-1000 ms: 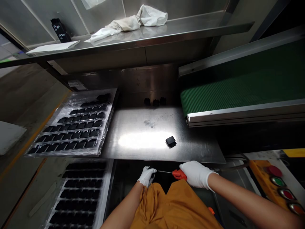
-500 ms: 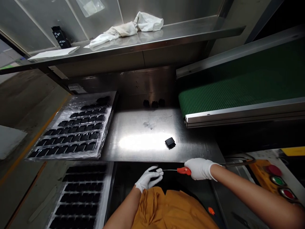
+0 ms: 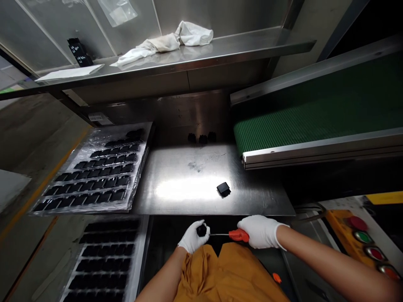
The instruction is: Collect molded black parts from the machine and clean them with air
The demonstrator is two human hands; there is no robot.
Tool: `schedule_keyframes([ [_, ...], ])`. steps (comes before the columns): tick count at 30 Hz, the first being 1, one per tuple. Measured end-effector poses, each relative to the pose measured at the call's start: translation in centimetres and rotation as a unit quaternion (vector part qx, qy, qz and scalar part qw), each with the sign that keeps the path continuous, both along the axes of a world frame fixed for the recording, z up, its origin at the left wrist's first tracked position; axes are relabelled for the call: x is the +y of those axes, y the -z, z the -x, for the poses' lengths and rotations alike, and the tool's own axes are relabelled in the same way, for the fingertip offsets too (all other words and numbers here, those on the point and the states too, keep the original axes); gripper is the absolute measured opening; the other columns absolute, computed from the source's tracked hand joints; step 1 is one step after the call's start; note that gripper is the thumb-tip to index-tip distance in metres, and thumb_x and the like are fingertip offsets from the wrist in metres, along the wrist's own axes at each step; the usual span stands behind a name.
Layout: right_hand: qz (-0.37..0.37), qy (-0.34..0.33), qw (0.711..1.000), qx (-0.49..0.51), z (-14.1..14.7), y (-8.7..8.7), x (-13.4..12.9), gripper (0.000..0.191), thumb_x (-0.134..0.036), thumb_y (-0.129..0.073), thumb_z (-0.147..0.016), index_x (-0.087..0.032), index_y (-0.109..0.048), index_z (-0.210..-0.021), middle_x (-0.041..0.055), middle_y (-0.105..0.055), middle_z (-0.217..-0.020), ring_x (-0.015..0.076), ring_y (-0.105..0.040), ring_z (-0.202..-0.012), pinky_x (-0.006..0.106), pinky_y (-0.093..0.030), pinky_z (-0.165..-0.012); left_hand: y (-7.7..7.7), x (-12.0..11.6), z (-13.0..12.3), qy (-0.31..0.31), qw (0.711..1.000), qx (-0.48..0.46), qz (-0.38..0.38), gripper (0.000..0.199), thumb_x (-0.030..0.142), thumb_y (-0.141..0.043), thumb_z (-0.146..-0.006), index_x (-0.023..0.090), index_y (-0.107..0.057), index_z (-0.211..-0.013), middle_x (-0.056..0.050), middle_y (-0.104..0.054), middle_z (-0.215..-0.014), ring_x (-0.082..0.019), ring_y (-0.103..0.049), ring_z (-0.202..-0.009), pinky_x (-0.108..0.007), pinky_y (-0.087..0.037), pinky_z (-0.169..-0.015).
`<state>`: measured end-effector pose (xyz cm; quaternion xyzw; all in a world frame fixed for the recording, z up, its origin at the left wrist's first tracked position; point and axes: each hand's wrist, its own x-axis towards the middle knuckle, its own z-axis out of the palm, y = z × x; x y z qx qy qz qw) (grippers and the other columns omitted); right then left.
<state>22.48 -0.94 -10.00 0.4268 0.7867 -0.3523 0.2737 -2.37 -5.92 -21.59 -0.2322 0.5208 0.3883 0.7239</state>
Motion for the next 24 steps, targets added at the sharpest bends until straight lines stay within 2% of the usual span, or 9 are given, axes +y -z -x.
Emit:
schedule_keyframes([
  [4, -0.019, 0.005, 1.0, -0.006, 0.2, -0.3, 0.0, 0.031, -0.016, -0.058, -0.062, -0.017, -0.067, -0.091, 0.0156, -0.073, -0.089, 0.0364, -0.07, -0.083, 0.036, -0.043, -0.062, -0.3, -0.1, -0.2, 0.053, 0.998, 0.015, -0.023, 0.013, 0.013, -0.067, -0.083, 0.013, -0.054, -0.085, -0.003, -0.062, -0.073, -0.013, -0.065, -0.065, -0.028, -0.058, -0.062],
  [8, -0.014, -0.005, 1.0, 0.005, 0.3, -1.7, 0.0, 0.026, -0.017, -0.061, -0.059, -0.017, -0.067, -0.084, 0.0141, -0.073, -0.083, 0.0362, -0.069, -0.077, 0.035, -0.042, -0.058, -1.5, -0.4, -0.6, 0.122, 0.989, 0.019, -0.083, 0.016, 0.016, -0.068, -0.083, 0.013, -0.056, -0.093, -0.009, -0.067, -0.084, -0.02, -0.07, -0.078, -0.032, -0.059, -0.07],
  [10, -0.03, -0.005, 0.999, 0.023, 0.2, -3.3, 0.2, 0.027, -0.018, -0.059, -0.063, -0.019, -0.066, -0.089, 0.0122, -0.072, -0.086, 0.0334, -0.069, -0.079, 0.034, -0.043, -0.061, -2.4, -0.6, -0.8, 0.149, 0.981, 0.019, -0.123, 0.021, 0.015, -0.07, -0.081, 0.013, -0.056, -0.097, -0.011, -0.068, -0.088, -0.022, -0.07, -0.084, -0.034, -0.058, -0.076],
  [13, -0.085, 0.047, 0.987, 0.13, -0.7, -7.4, 1.2, 0.025, -0.016, -0.053, -0.073, -0.02, -0.062, -0.096, 0.0075, -0.071, -0.087, 0.0238, -0.066, -0.077, 0.032, -0.044, -0.067, -4.4, -0.6, -0.6, 0.191, 0.968, 0.019, -0.16, 0.032, 0.019, -0.074, -0.078, 0.013, -0.055, -0.103, -0.013, -0.07, -0.093, -0.024, -0.071, -0.088, -0.039, -0.057, -0.081],
  [15, -0.147, 0.099, 0.955, 0.238, -1.9, -10.7, 2.5, 0.026, -0.015, -0.048, -0.079, -0.022, -0.059, -0.102, 0.0047, -0.069, -0.087, 0.0191, -0.064, -0.075, 0.03, -0.045, -0.071, -6.4, -0.4, -0.3, 0.236, 0.954, 0.025, -0.185, 0.04, 0.026, -0.075, -0.078, 0.013, -0.054, -0.11, -0.014, -0.069, -0.101, -0.026, -0.07, -0.094, -0.042, -0.056, -0.086],
  [16, -0.211, 0.118, 0.932, 0.269, -2.7, -12.2, 3.3, 0.03, -0.017, -0.049, -0.08, -0.021, -0.057, -0.108, 0.0051, -0.069, -0.089, 0.0197, -0.063, -0.078, 0.032, -0.046, -0.075, -7.7, -0.2, -0.2, 0.256, 0.945, 0.031, -0.2, 0.043, 0.029, -0.074, -0.079, 0.014, -0.053, -0.113, -0.015, -0.069, -0.105, -0.026, -0.069, -0.098, -0.042, -0.055, -0.09],
  [19, -0.433, 0.205, 0.836, 0.268, -5.6, -15.3, 6.0, 0.043, -0.03, -0.049, -0.086, -0.021, -0.045, -0.128, 0.0099, -0.064, -0.105, 0.0243, -0.059, -0.09, 0.037, -0.045, -0.082, -12.0, 0.5, 0.1, 0.265, 0.931, 0.034, -0.249, 0.045, 0.033, -0.071, -0.082, 0.015, -0.053, -0.119, -0.016, -0.066, -0.117, -0.027, -0.065, -0.109, -0.044, -0.05, -0.098],
  [21, -0.495, 0.28, 0.795, 0.213, -7.6, -16.0, 7.7, 0.037, -0.042, -0.042, -0.091, -0.024, -0.045, -0.124, 0.0077, -0.062, -0.097, 0.0241, -0.055, -0.082, 0.037, -0.042, -0.074, -14.9, 1.0, -0.1, 0.229, 0.931, 0.016, -0.283, 0.044, 0.031, -0.069, -0.084, 0.013, -0.054, -0.121, -0.019, -0.063, -0.121, -0.029, -0.063, -0.113, -0.043, -0.049, -0.1],
  [24, -0.505, 0.347, 0.777, 0.147, -9.6, -15.1, 9.2, 0.032, -0.054, -0.034, -0.092, -0.028, -0.049, -0.105, 0.0028, -0.055, -0.077, 0.0209, -0.044, -0.066, 0.035, -0.033, -0.064, -18.2, 1.3, -0.8, 0.16, 0.935, -0.035, -0.316, 0.045, 0.031, -0.065, -0.087, 0.014, -0.052, -0.127, -0.018, -0.062, -0.124, -0.032, -0.061, -0.116, -0.042, -0.048, -0.101],
])
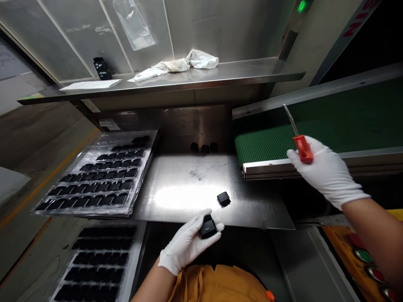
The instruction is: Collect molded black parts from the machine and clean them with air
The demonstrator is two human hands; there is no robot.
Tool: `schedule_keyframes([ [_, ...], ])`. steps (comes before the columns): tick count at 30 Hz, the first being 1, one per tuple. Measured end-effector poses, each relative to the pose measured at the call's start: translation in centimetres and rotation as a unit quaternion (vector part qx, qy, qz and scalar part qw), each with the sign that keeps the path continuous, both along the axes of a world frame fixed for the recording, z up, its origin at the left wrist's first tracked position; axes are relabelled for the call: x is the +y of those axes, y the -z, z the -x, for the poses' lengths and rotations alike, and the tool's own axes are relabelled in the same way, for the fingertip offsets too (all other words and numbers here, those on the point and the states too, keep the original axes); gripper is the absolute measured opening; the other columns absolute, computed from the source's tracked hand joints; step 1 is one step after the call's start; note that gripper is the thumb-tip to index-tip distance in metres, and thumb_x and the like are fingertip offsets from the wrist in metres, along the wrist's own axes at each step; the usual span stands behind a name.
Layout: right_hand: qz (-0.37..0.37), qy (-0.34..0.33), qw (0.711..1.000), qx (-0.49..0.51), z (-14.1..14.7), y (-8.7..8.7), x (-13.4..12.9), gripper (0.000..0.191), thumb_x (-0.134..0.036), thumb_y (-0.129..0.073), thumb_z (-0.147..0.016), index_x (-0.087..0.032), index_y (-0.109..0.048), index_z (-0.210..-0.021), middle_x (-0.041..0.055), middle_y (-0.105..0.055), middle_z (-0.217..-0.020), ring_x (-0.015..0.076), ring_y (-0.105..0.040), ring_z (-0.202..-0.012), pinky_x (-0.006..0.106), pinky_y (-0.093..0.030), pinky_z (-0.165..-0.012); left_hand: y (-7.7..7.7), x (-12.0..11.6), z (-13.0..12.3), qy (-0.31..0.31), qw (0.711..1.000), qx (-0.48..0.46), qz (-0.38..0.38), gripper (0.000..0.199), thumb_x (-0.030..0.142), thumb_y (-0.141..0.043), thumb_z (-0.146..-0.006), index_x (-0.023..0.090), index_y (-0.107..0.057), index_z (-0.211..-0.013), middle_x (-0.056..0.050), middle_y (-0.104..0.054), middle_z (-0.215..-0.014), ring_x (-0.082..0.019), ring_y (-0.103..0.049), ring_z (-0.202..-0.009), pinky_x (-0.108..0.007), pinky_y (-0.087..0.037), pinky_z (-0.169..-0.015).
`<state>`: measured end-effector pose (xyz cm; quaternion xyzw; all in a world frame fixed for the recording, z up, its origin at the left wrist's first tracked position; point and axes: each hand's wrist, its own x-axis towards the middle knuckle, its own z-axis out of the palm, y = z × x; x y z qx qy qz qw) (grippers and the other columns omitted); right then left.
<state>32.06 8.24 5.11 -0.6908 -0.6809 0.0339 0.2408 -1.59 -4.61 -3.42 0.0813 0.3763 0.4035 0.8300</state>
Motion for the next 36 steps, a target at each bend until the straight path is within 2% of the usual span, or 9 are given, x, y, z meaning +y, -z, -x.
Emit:
schedule_keyframes([
  [5, -0.071, -0.016, 0.995, -0.07, -0.8, 2.6, -0.4, 0.027, -0.056, -0.047, -0.087, -0.029, -0.046, -0.091, 0.0017, -0.047, -0.065, 0.0248, -0.041, -0.071, 0.038, -0.03, -0.077, -3.0, -0.4, -1.6, -0.018, 0.995, -0.095, 0.004, 0.042, 0.035, -0.058, -0.091, 0.016, -0.05, -0.128, -0.016, -0.063, -0.123, -0.03, -0.061, -0.117, -0.042, -0.046, -0.103],
  [12, -0.064, 0.017, 0.983, -0.172, -1.1, 3.1, -1.1, 0.049, -0.058, -0.051, -0.084, -0.018, -0.043, -0.111, 0.0093, -0.055, -0.077, 0.0343, -0.054, -0.085, 0.047, -0.039, -0.084, -5.5, -0.9, -2.6, 0.0, 0.993, -0.119, -0.001, 0.041, 0.027, -0.061, -0.088, 0.014, -0.053, -0.127, -0.017, -0.06, -0.128, -0.03, -0.059, -0.12, -0.041, -0.044, -0.105],
  [15, -0.084, 0.064, 0.988, -0.113, 0.6, 2.7, -3.5, 0.052, -0.055, -0.056, -0.082, -0.017, -0.046, -0.116, 0.0144, -0.058, -0.094, 0.0383, -0.055, -0.096, 0.049, -0.043, -0.085, -6.2, -0.9, -3.1, -0.007, 0.991, -0.131, 0.006, 0.034, 0.028, -0.061, -0.089, 0.015, -0.057, -0.12, -0.015, -0.061, -0.125, -0.027, -0.058, -0.121, -0.037, -0.046, -0.102],
  [17, -0.1, 0.051, 0.994, 0.006, 2.7, 2.7, -6.3, 0.043, -0.048, -0.058, -0.083, -0.021, -0.051, -0.116, 0.0119, -0.06, -0.099, 0.0333, -0.058, -0.097, 0.046, -0.045, -0.089, -6.4, -0.8, -3.6, -0.016, 0.992, -0.123, 0.003, 0.029, 0.029, -0.06, -0.09, 0.015, -0.06, -0.115, -0.013, -0.062, -0.122, -0.024, -0.057, -0.12, -0.035, -0.046, -0.101],
  [18, -0.083, 0.018, 0.992, 0.092, 4.1, 2.9, -7.9, 0.035, -0.043, -0.054, -0.087, -0.022, -0.054, -0.116, 0.0104, -0.062, -0.101, 0.0287, -0.059, -0.097, 0.042, -0.045, -0.091, -6.3, -0.8, -3.8, -0.025, 0.993, -0.111, -0.005, 0.027, 0.028, -0.059, -0.09, 0.015, -0.061, -0.114, -0.011, -0.062, -0.121, -0.022, -0.057, -0.119, -0.035, -0.046, -0.101],
  [21, 0.114, -0.103, 0.951, 0.268, 8.1, 3.9, -11.8, 0.023, -0.044, -0.051, -0.091, -0.025, -0.063, -0.094, 0.0049, -0.068, -0.094, 0.021, -0.063, -0.089, 0.034, -0.048, -0.083, -5.6, -0.8, -4.5, -0.065, 0.995, -0.058, -0.051, 0.03, 0.023, -0.062, -0.088, 0.019, -0.062, -0.119, -0.008, -0.061, -0.122, -0.019, -0.058, -0.112, -0.036, -0.046, -0.101],
  [25, 0.287, -0.128, 0.87, 0.379, 12.0, 5.3, -13.6, 0.032, -0.051, -0.047, -0.091, -0.022, -0.062, -0.088, 0.003, -0.067, -0.085, 0.0186, -0.06, -0.08, 0.032, -0.048, -0.075, -4.7, -0.8, -4.9, -0.083, 0.994, 0.028, -0.07, 0.05, 0.024, -0.073, -0.08, 0.023, -0.057, -0.128, -0.01, -0.059, -0.127, -0.023, -0.058, -0.113, -0.033, -0.049, -0.095],
  [30, 0.341, -0.135, 0.839, 0.403, 13.0, 5.2, -13.3, 0.038, -0.051, -0.045, -0.091, -0.021, -0.049, -0.068, -0.0029, -0.051, -0.065, 0.0135, -0.048, -0.064, 0.027, -0.04, -0.061, -4.6, -0.6, -4.1, -0.016, 0.989, 0.122, -0.084, 0.072, 0.03, -0.081, -0.071, 0.028, -0.049, -0.136, -0.011, -0.06, -0.124, -0.025, -0.058, -0.11, -0.031, -0.05, -0.084],
  [36, 0.363, -0.188, 0.815, 0.409, 13.0, 2.5, -14.5, 0.046, -0.054, -0.037, -0.094, -0.021, -0.039, -0.062, -0.0041, -0.044, -0.06, 0.0116, -0.043, -0.061, 0.026, -0.036, -0.061, -4.4, -1.4, -2.2, 0.042, 0.995, 0.004, -0.09, 0.044, 0.022, -0.08, -0.071, 0.02, -0.066, -0.113, -0.008, -0.061, -0.112, -0.018, -0.061, -0.097, -0.028, -0.05, -0.084],
])
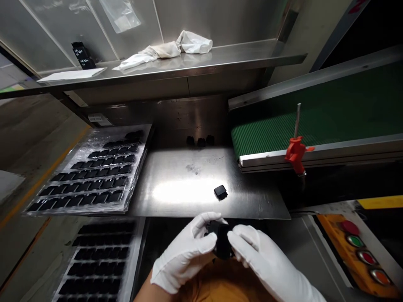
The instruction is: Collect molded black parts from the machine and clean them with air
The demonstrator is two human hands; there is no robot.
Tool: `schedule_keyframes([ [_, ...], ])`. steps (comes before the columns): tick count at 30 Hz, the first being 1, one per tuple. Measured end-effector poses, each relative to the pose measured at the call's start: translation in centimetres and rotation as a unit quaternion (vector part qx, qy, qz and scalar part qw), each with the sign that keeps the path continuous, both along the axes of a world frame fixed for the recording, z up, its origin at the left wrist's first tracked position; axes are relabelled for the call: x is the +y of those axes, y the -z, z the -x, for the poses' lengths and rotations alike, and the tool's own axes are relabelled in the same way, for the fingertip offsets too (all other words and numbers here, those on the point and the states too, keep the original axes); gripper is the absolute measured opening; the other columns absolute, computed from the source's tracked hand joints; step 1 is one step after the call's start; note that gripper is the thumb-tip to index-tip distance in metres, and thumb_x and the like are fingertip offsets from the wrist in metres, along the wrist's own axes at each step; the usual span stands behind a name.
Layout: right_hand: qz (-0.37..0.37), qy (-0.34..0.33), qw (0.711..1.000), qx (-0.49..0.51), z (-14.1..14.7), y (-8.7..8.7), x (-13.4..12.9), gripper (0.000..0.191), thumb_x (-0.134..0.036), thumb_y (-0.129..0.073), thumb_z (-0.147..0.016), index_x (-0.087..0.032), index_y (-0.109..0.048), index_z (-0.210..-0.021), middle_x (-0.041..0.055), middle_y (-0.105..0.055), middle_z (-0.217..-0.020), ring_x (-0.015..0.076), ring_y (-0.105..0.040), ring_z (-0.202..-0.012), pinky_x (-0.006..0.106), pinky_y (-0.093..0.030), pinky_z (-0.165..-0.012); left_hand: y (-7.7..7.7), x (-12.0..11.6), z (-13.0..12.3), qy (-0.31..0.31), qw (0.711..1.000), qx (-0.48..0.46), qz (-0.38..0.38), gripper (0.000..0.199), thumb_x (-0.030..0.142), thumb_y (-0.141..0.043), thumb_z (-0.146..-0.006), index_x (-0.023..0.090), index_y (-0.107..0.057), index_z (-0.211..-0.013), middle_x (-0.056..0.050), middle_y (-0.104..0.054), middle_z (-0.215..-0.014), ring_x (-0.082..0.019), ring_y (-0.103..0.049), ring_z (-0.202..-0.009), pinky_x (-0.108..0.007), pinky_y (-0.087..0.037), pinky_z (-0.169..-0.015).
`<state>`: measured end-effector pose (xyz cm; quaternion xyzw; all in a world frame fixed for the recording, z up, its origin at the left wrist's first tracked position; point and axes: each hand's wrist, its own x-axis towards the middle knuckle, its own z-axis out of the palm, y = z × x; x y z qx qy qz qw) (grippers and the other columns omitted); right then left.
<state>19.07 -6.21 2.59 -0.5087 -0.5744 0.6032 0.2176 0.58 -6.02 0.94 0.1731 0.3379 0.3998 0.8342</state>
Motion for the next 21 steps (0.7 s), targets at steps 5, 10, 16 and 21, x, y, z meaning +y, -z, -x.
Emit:
schedule_keyframes([
  [5, 0.007, -0.017, 1.0, 0.023, 0.3, -2.0, -0.8, 0.045, -0.055, -0.04, -0.092, -0.021, -0.051, -0.065, -0.0021, -0.053, -0.062, 0.0125, -0.047, -0.062, 0.025, -0.037, -0.06, 0.6, -1.1, 0.4, 0.034, 0.985, -0.16, 0.048, 0.04, 0.022, -0.076, -0.074, 0.021, -0.064, -0.113, -0.006, -0.061, -0.106, -0.015, -0.067, -0.084, -0.025, -0.056, -0.074],
  [10, 0.035, -0.008, 0.999, 0.026, 0.3, -2.3, -1.1, 0.046, -0.058, -0.041, -0.091, -0.022, -0.051, -0.065, -0.002, -0.053, -0.064, 0.0127, -0.046, -0.062, 0.025, -0.037, -0.059, 0.7, -1.3, 0.0, 0.03, 0.979, -0.19, 0.072, 0.039, 0.021, -0.073, -0.078, 0.019, -0.063, -0.115, -0.007, -0.062, -0.105, -0.017, -0.07, -0.084, -0.023, -0.057, -0.073],
  [16, 0.05, -0.005, 0.998, 0.032, 0.1, -1.9, -1.4, 0.046, -0.058, -0.04, -0.091, -0.021, -0.051, -0.067, -0.002, -0.05, -0.064, 0.012, -0.046, -0.062, 0.024, -0.037, -0.059, 0.3, -1.2, -0.2, 0.029, 0.975, -0.197, 0.093, 0.037, 0.021, -0.074, -0.076, 0.019, -0.065, -0.112, -0.007, -0.064, -0.102, -0.017, -0.071, -0.081, -0.022, -0.057, -0.071],
  [21, 0.073, 0.009, 0.997, 0.034, 0.2, -2.0, -1.2, 0.047, -0.06, -0.039, -0.091, -0.02, -0.052, -0.068, -0.0022, -0.048, -0.064, 0.0119, -0.045, -0.062, 0.025, -0.037, -0.059, 0.5, -1.0, -0.2, 0.035, 0.979, -0.178, 0.092, 0.037, 0.021, -0.074, -0.076, 0.019, -0.065, -0.112, -0.006, -0.063, -0.099, -0.016, -0.07, -0.081, -0.022, -0.055, -0.071],
])
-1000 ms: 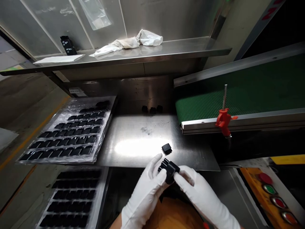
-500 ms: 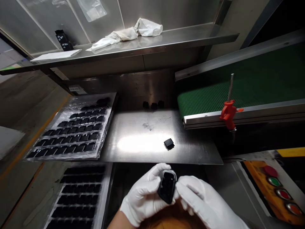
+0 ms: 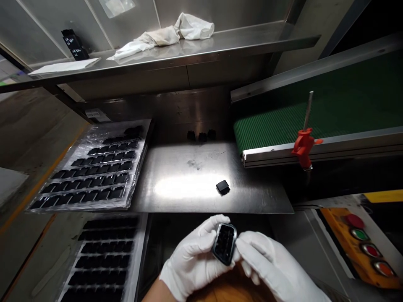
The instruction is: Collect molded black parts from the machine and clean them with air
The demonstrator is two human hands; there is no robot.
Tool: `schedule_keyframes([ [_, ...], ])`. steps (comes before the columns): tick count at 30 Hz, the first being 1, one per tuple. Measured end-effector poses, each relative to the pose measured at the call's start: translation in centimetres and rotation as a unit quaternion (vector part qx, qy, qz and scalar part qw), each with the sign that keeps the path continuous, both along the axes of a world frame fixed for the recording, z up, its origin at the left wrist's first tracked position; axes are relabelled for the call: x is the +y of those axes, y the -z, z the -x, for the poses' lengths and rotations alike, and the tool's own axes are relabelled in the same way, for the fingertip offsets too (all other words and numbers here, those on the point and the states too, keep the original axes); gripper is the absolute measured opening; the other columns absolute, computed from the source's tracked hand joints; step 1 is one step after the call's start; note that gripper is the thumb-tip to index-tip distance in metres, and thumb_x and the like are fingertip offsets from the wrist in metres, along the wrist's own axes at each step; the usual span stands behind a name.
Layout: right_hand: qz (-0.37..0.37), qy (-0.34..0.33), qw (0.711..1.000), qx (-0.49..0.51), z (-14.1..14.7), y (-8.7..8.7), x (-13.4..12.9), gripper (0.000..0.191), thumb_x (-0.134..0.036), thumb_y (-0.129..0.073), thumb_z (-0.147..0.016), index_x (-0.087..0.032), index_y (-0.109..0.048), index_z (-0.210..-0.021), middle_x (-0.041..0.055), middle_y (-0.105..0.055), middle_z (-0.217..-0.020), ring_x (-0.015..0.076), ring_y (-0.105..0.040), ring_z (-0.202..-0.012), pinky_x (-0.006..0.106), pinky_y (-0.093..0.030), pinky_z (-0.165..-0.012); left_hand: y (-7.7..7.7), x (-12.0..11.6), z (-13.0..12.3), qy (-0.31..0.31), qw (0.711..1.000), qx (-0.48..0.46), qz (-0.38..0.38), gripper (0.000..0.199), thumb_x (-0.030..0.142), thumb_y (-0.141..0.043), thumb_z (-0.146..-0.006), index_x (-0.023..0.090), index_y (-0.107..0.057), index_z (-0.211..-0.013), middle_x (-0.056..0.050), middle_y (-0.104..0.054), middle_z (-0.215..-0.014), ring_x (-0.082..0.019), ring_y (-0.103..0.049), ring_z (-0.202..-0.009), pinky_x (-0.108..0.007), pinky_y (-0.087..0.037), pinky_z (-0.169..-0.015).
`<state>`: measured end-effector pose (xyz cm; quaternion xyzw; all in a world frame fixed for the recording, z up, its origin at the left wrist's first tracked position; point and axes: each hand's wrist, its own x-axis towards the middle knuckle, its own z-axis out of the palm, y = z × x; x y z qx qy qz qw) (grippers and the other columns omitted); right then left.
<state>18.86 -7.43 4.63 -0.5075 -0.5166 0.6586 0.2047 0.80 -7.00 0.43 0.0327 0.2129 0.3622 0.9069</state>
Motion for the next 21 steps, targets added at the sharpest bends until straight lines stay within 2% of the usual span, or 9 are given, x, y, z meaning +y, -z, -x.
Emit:
schedule_keyframes([
  [3, 0.023, 0.006, 1.0, 0.003, 0.2, 0.3, 0.2, 0.046, -0.059, -0.041, -0.091, -0.02, -0.052, -0.068, -0.0027, -0.048, -0.063, 0.0116, -0.045, -0.06, 0.025, -0.037, -0.058, 0.0, 0.1, 0.1, 0.003, 0.999, 0.032, -0.013, 0.036, 0.023, -0.073, -0.078, 0.019, -0.065, -0.113, -0.006, -0.062, -0.1, -0.016, -0.067, -0.084, -0.023, -0.054, -0.073],
  [6, 0.004, 0.009, 0.999, -0.051, 0.5, 1.4, 0.4, 0.045, -0.057, -0.047, -0.087, -0.021, -0.045, -0.061, -0.0025, -0.048, -0.061, 0.0122, -0.044, -0.06, 0.026, -0.035, -0.059, -0.2, 0.3, 0.1, 0.005, 0.992, 0.121, -0.033, 0.036, 0.025, -0.074, -0.078, 0.019, -0.067, -0.112, -0.005, -0.06, -0.099, -0.014, -0.063, -0.085, -0.024, -0.051, -0.073],
  [9, 0.008, 0.021, 0.994, -0.103, 0.9, 2.8, 0.6, 0.044, -0.053, -0.053, -0.084, -0.022, -0.037, -0.057, -0.0035, -0.044, -0.058, 0.0118, -0.041, -0.06, 0.027, -0.033, -0.059, -0.5, 0.7, 0.0, -0.003, 0.962, 0.259, -0.082, 0.036, 0.029, -0.08, -0.073, 0.019, -0.07, -0.106, -0.004, -0.063, -0.099, -0.013, -0.059, -0.086, -0.024, -0.046, -0.076],
  [12, 0.062, 0.032, 0.997, -0.018, 1.2, 3.8, 0.6, 0.044, -0.055, -0.052, -0.085, -0.021, -0.04, -0.06, -0.004, -0.044, -0.059, 0.0101, -0.04, -0.056, 0.025, -0.032, -0.055, -1.2, 1.3, -0.1, -0.008, 0.924, 0.361, -0.13, 0.027, 0.037, -0.075, -0.077, 0.017, -0.073, -0.094, -0.006, -0.066, -0.097, -0.015, -0.058, -0.088, -0.026, -0.044, -0.08],
  [15, 0.115, 0.059, 0.988, 0.083, 1.4, 4.2, 0.4, 0.046, -0.06, -0.055, -0.081, -0.019, -0.045, -0.064, -0.0032, -0.049, -0.059, 0.0093, -0.042, -0.054, 0.024, -0.032, -0.053, -2.2, 1.6, -0.4, -0.042, 0.917, 0.368, -0.148, 0.029, 0.043, -0.067, -0.083, 0.016, -0.074, -0.09, -0.007, -0.069, -0.092, -0.017, -0.059, -0.086, -0.027, -0.045, -0.077],
  [17, 0.118, 0.082, 0.983, 0.116, 1.4, 4.3, 0.3, 0.047, -0.061, -0.057, -0.081, -0.018, -0.047, -0.065, -0.0028, -0.05, -0.059, 0.0092, -0.044, -0.054, 0.024, -0.032, -0.054, -2.7, 1.7, -0.7, -0.081, 0.922, 0.349, -0.144, 0.03, 0.044, -0.067, -0.082, 0.016, -0.073, -0.089, -0.007, -0.069, -0.089, -0.018, -0.06, -0.084, -0.028, -0.046, -0.076],
  [21, 0.089, 0.103, 0.98, 0.144, 1.2, 4.5, 0.2, 0.043, -0.054, -0.057, -0.086, -0.017, -0.049, -0.065, -0.003, -0.051, -0.06, 0.0093, -0.046, -0.057, 0.024, -0.035, -0.057, -2.0, 1.6, -0.7, -0.141, 0.935, 0.312, -0.095, 0.024, 0.039, -0.069, -0.082, 0.016, -0.071, -0.088, -0.006, -0.068, -0.089, -0.018, -0.062, -0.085, -0.027, -0.048, -0.077],
])
